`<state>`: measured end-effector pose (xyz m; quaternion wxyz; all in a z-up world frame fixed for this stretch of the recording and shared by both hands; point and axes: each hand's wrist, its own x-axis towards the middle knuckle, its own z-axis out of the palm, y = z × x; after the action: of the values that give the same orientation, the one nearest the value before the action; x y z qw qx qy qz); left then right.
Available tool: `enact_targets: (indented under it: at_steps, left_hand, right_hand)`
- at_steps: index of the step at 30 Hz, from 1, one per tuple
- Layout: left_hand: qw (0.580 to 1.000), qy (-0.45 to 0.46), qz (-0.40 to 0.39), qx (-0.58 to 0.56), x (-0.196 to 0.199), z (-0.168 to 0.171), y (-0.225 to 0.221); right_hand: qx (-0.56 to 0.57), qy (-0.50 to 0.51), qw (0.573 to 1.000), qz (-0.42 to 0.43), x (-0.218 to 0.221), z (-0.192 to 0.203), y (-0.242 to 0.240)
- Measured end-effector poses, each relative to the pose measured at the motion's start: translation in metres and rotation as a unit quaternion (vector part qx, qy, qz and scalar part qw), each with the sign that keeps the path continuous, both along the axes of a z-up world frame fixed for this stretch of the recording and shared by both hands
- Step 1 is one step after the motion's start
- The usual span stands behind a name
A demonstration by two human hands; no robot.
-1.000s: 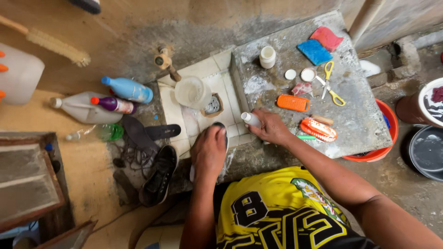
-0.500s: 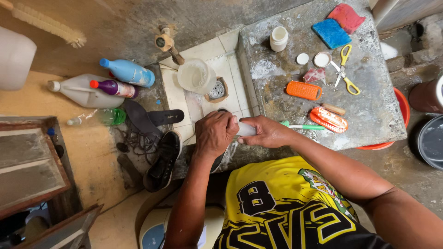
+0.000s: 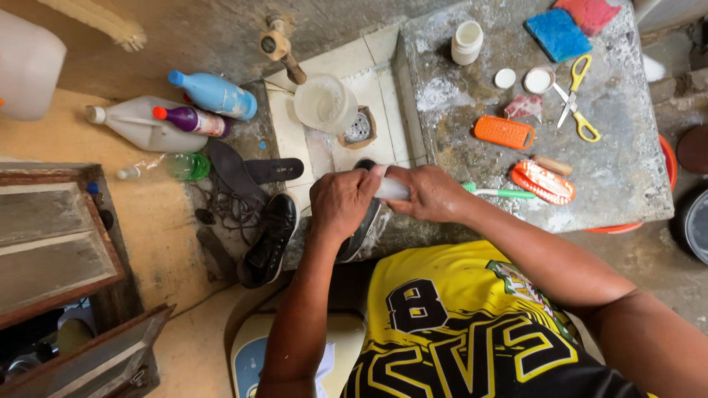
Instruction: The person applies adhesive and scrubs the soles of a pair of shoes using a brush and liquid solution at a workstation near a sink.
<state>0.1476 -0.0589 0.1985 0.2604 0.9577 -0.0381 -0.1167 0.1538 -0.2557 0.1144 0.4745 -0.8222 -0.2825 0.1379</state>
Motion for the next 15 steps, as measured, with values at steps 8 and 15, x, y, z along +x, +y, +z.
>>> enact_targets:
  at_steps: [8, 15]
  left_hand:
    - [0.926, -0.005, -0.124, -0.357, -0.001, 0.024, 0.014]
    - [0.989, -0.009, -0.021, -0.147, -0.002, 0.028, -0.005]
  right_hand:
    - [0.082, 0.094, 0.992, -0.015, 0.003, 0.001, -0.006]
    - [0.117, 0.047, 0.992, -0.031, 0.000, 0.000, -0.005]
